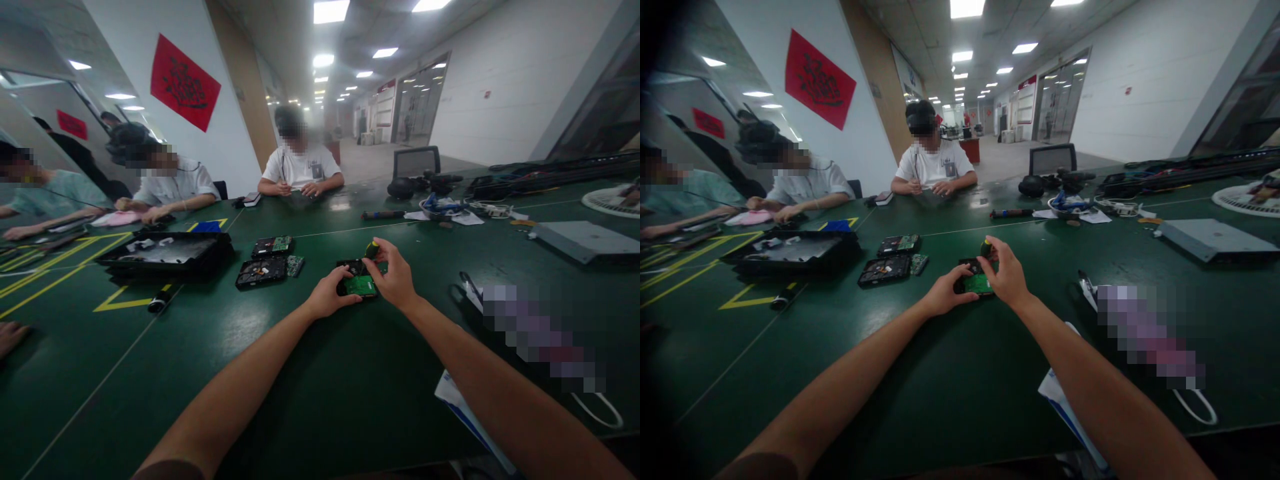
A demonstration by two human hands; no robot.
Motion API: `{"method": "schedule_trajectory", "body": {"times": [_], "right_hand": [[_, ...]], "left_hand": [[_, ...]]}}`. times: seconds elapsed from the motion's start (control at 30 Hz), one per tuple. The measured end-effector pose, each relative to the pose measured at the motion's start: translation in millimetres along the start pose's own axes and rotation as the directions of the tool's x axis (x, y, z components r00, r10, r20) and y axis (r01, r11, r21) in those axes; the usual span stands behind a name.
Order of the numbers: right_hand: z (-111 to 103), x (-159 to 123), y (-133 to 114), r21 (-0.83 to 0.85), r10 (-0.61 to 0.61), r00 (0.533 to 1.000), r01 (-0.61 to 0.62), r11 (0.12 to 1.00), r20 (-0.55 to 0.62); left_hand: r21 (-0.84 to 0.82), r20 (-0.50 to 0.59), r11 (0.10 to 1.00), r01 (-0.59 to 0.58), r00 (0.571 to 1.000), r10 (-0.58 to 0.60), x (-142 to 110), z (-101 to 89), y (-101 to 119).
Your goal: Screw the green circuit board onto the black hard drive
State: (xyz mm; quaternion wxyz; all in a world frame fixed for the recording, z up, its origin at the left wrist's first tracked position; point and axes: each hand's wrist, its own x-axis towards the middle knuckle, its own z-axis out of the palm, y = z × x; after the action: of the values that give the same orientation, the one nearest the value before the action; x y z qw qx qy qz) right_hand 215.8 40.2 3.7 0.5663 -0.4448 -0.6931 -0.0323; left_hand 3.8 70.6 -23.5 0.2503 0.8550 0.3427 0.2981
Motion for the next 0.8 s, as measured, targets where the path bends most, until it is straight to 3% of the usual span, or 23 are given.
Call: {"method": "schedule_trajectory", "body": {"times": [0.3, 0.8], "right_hand": [[-0.5, -0.1, -1.3, 0.053, -0.004, 1.000, 0.002, 0.999, 0.026], [-2.3, 1.0, -1.3, -0.019, -0.033, 0.999, 0.033, 0.999, 0.026]], "left_hand": [[0.005, 0.001, 1.000, -0.008, 1.000, 0.008, -0.5, 0.0, -0.3], [0.012, 0.000, 1.000, -0.008, 1.000, 0.008, 0.0, -0.4, 0.5]]}}
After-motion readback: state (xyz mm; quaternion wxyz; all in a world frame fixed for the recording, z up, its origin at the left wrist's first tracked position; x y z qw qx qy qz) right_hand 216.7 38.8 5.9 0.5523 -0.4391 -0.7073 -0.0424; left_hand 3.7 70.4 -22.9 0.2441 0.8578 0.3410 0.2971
